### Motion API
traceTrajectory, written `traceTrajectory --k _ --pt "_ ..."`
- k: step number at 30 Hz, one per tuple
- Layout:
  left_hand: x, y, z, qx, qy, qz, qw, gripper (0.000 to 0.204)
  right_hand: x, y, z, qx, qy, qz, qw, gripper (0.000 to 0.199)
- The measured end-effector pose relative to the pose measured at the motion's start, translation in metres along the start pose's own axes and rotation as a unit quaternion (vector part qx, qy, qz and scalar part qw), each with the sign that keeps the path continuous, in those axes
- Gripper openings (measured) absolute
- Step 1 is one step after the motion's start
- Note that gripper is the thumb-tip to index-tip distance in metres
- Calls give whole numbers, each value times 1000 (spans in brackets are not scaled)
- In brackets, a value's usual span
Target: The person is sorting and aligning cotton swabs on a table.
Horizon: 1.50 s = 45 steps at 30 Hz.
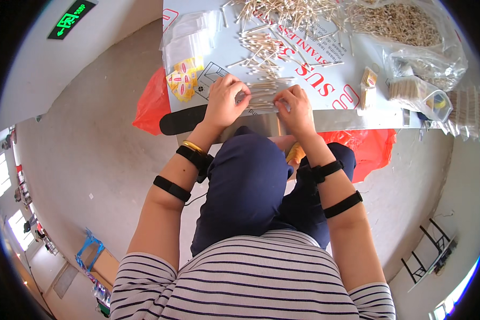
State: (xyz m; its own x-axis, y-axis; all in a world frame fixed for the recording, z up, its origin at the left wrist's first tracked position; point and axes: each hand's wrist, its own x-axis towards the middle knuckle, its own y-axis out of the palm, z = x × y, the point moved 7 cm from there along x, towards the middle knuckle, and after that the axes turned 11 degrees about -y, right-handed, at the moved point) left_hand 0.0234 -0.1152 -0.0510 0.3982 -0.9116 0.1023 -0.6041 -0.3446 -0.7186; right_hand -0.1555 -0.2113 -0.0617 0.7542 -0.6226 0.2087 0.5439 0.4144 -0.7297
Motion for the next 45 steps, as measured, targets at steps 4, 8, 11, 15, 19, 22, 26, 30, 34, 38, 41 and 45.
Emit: traceTrajectory --k 4,8,11,15,19,22,26,30,34,38,41,45 --pt "3 -2 -10 -2 20 -9 1000 11 0 1 1 9 2 2 1000 11" --pt "2 3 -18 17 45 1 999 14 -2 0 -1 19 9 -4 1000 10" --pt "1 6 -15 26 40 0 999 16 -4 -3 -1 26 10 -7 1000 10" --pt "1 8 -12 34 35 -4 999 17 -10 -12 -2 32 23 -11 999 11" --pt "2 8 -4 3 5 9 1000 19 -16 -21 -10 41 64 -16 997 13" --pt "2 6 -2 -27 -14 3 1000 20 -21 -19 -12 41 77 -9 996 13" --pt "2 9 2 6 -25 21 999 18 -18 -12 -10 1 37 -11 999 11" --pt "4 10 4 12 -39 20 999 15 -7 -4 -11 -1 31 -10 999 10" --pt "7 11 0 25 -46 24 998 15 6 3 -5 -6 11 -4 1000 10" --pt "6 4 2 2 -31 8 999 16 11 6 5 27 0 1 1000 11" --pt "-5 -13 16 -55 -32 -18 998 18 4 -2 3 33 26 -15 999 12" --pt "-39 -28 28 -11 -74 -17 997 21 -6 -7 -4 38 43 -17 998 14"
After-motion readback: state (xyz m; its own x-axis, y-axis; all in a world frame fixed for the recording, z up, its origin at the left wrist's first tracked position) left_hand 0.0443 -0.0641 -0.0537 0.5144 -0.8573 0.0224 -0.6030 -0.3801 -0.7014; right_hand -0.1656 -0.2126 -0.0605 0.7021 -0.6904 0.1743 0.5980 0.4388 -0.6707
